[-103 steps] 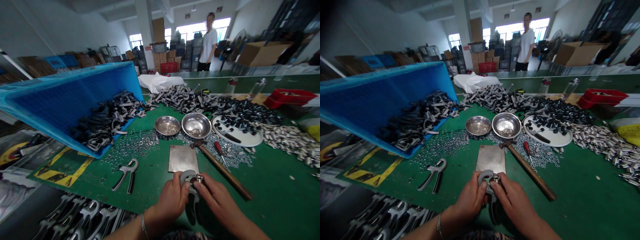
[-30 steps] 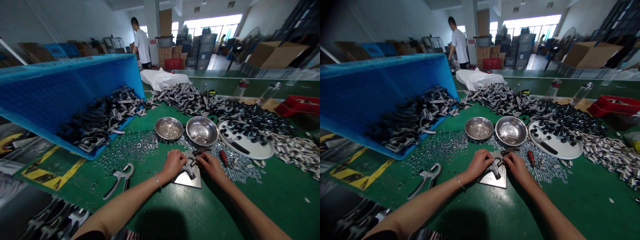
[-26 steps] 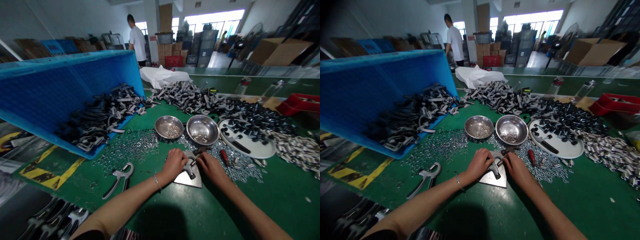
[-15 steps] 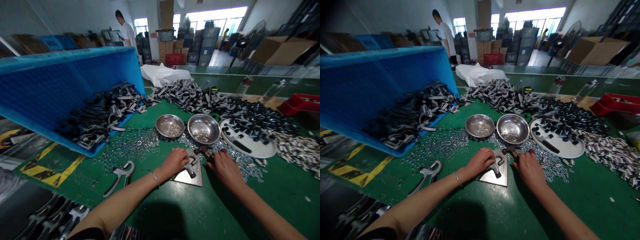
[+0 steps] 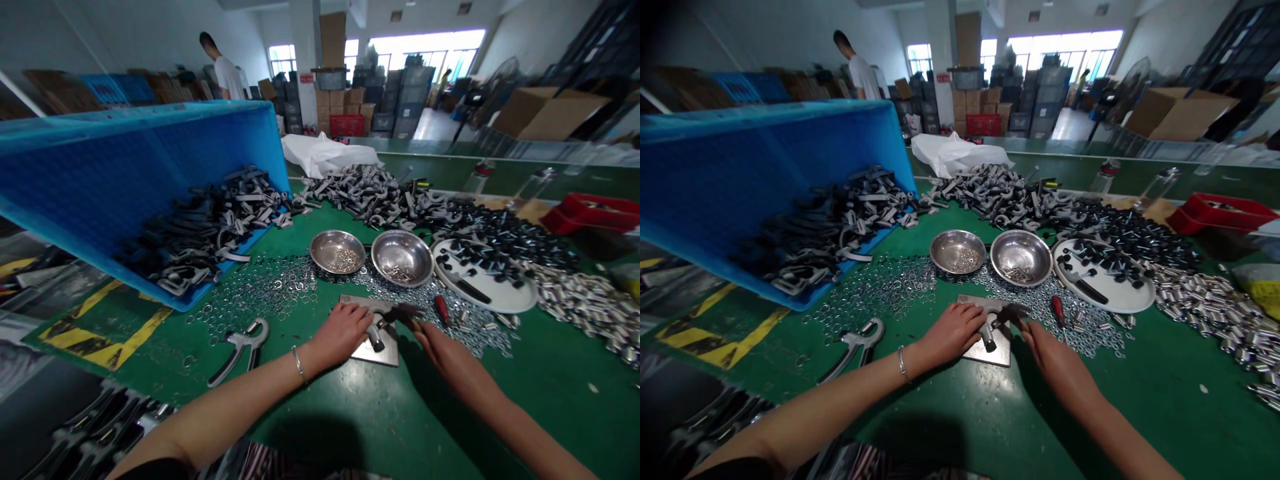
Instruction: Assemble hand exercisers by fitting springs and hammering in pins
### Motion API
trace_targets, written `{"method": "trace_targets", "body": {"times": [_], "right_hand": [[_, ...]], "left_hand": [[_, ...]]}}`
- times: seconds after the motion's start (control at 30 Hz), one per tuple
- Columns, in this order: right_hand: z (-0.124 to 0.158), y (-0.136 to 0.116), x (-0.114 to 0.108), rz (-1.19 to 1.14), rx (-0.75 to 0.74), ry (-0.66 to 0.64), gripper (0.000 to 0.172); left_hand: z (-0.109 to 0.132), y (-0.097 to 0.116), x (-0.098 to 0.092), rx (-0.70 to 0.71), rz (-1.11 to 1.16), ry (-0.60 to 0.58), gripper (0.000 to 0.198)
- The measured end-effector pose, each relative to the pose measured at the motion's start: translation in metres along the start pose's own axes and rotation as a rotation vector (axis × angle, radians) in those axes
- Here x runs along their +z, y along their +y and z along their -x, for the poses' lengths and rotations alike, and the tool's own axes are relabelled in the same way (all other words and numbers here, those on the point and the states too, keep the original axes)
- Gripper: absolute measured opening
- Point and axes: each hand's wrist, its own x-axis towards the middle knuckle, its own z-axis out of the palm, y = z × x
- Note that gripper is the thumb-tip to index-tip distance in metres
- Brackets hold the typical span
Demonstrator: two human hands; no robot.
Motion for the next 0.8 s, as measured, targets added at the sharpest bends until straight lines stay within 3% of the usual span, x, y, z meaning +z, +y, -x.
{"method": "trace_targets", "body": {"times": [0.1,0.23,0.33,0.43,0.53,0.67,0.73,0.8], "right_hand": [[-0.002,-0.016,-0.006,0.038,-0.013,-0.043,0.034],[-0.013,-0.039,-0.007,0.048,-0.107,0.009,0.035],[-0.02,-0.04,0.0,0.094,-0.078,-0.089,0.032],[-0.014,-0.021,0.005,-0.184,0.053,-0.206,0.039],[0.0,0.01,0.001,-0.349,0.19,-0.184,0.049],[-0.006,0.053,-0.015,0.149,0.113,0.091,0.044],[-0.022,0.068,-0.02,0.351,0.177,0.166,0.04],[-0.041,0.077,-0.02,0.41,0.247,0.168,0.038]], "left_hand": [[-0.002,-0.004,0.006,-0.051,0.102,0.047,0.041],[-0.006,-0.009,0.018,-0.177,0.245,0.125,0.085],[-0.007,-0.007,0.021,-0.21,0.231,0.112,0.099],[-0.01,-0.004,0.012,-0.186,0.19,0.052,0.092],[-0.017,-0.002,-0.006,-0.168,0.3,0.009,0.076],[-0.02,-0.009,-0.028,-0.361,0.755,-0.055,0.051],[-0.014,-0.015,-0.03,-0.447,0.732,0.004,0.047],[-0.004,-0.018,-0.025,-0.455,0.546,0.077,0.04]]}}
